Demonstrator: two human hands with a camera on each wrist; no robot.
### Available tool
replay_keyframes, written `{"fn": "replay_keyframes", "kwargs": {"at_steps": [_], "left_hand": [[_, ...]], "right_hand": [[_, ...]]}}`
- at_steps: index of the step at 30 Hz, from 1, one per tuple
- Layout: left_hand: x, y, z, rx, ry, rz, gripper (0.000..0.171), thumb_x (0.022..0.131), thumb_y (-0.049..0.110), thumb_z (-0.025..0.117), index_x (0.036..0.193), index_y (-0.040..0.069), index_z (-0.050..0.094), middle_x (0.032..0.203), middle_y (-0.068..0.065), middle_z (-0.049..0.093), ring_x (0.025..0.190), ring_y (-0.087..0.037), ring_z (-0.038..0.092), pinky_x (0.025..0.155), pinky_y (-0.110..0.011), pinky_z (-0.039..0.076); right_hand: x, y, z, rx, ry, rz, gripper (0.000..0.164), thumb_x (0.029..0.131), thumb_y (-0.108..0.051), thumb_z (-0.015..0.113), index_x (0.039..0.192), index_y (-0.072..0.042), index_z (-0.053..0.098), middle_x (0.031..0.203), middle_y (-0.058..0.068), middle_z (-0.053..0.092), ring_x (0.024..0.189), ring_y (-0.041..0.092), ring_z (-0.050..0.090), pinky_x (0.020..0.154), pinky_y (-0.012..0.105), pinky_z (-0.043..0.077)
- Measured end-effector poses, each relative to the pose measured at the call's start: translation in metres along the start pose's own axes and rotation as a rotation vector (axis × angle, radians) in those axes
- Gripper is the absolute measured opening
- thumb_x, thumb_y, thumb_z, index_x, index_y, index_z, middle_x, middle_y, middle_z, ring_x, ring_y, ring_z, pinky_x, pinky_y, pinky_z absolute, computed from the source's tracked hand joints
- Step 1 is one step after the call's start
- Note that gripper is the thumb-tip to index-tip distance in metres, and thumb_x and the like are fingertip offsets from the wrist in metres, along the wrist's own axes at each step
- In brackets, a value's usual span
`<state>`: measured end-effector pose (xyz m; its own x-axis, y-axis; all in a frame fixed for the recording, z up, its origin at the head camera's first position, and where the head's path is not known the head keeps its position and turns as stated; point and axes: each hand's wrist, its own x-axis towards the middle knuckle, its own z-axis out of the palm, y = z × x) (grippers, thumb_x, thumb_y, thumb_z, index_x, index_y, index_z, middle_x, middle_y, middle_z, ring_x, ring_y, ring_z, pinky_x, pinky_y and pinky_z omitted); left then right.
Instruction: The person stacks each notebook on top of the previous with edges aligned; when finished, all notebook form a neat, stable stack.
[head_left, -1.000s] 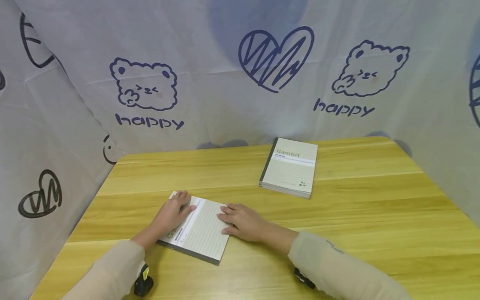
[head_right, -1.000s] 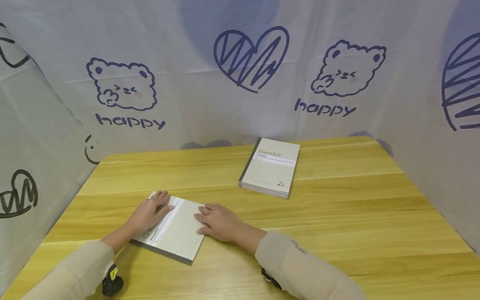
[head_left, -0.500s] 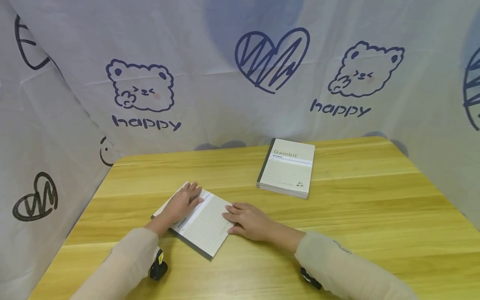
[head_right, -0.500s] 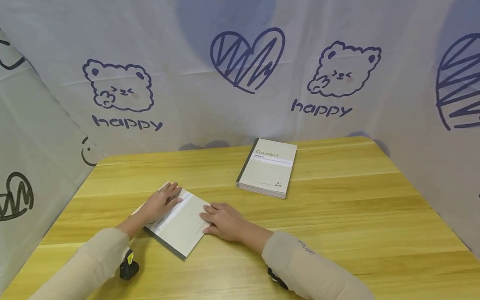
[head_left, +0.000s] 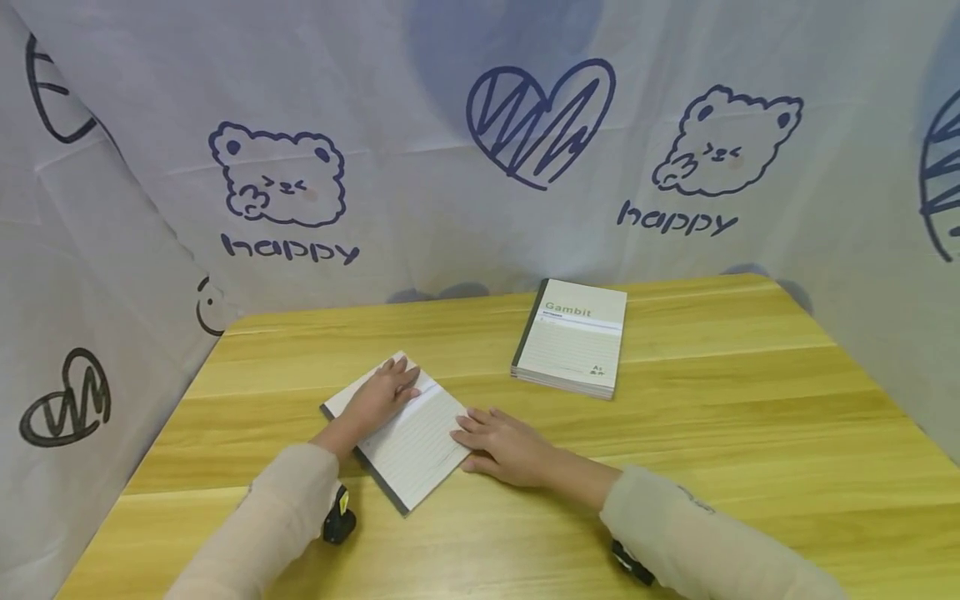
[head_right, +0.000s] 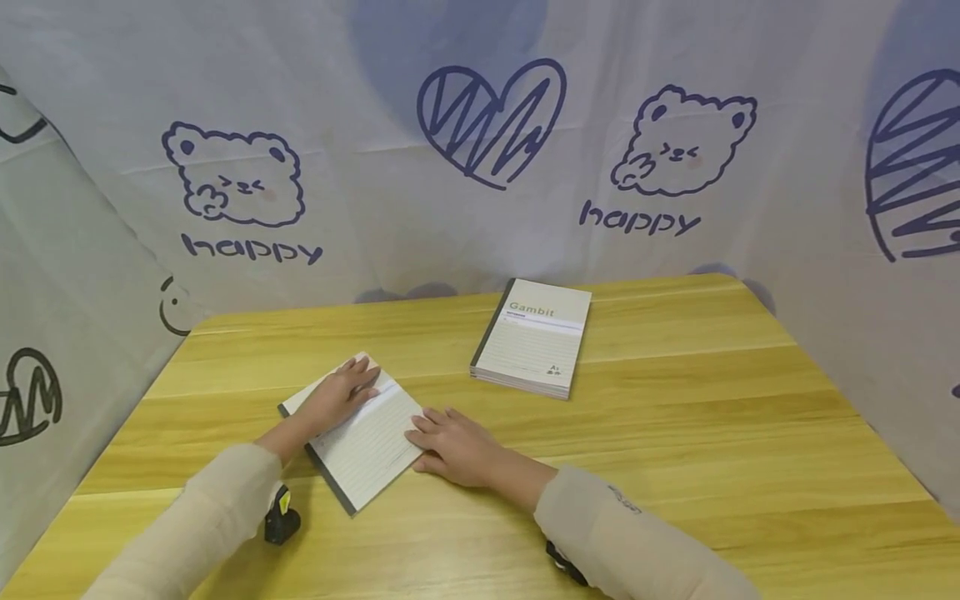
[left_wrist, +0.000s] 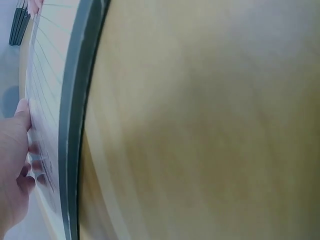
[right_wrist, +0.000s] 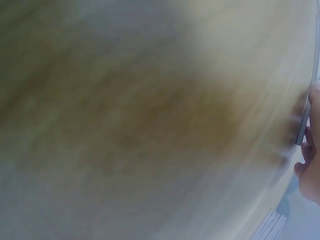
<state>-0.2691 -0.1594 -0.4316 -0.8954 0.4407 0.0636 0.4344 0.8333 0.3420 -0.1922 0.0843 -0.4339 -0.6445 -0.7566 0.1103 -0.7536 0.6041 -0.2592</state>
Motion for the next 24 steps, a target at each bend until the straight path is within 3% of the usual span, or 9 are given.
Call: {"fn": "replay_keyframes", "kwargs": {"at_steps": [16,24], "left_hand": [[0.015,0.013,0.002,0.024,0.004,0.0,0.044,0.094,0.021,0.052,0.131,-0.002,0.048,0.141,-0.03,0.034,0.132,-0.049,0.029,0.108,-0.057,0.027],[0.023,0.014,0.007,0.035,0.013,0.002,0.045,0.094,0.022,0.052,0.131,-0.002,0.049,0.141,-0.029,0.035,0.131,-0.048,0.03,0.108,-0.057,0.027]], "right_hand": [[-0.005,-0.005,0.002,-0.057,0.055,0.01,0.045,0.093,-0.035,0.052,0.129,-0.009,0.056,0.137,0.014,0.049,0.128,0.031,0.046,0.1,0.042,0.044],[-0.006,-0.007,0.002,-0.069,0.052,0.016,0.044,0.093,-0.036,0.051,0.128,-0.009,0.056,0.137,0.014,0.05,0.128,0.031,0.046,0.101,0.041,0.043]]}}
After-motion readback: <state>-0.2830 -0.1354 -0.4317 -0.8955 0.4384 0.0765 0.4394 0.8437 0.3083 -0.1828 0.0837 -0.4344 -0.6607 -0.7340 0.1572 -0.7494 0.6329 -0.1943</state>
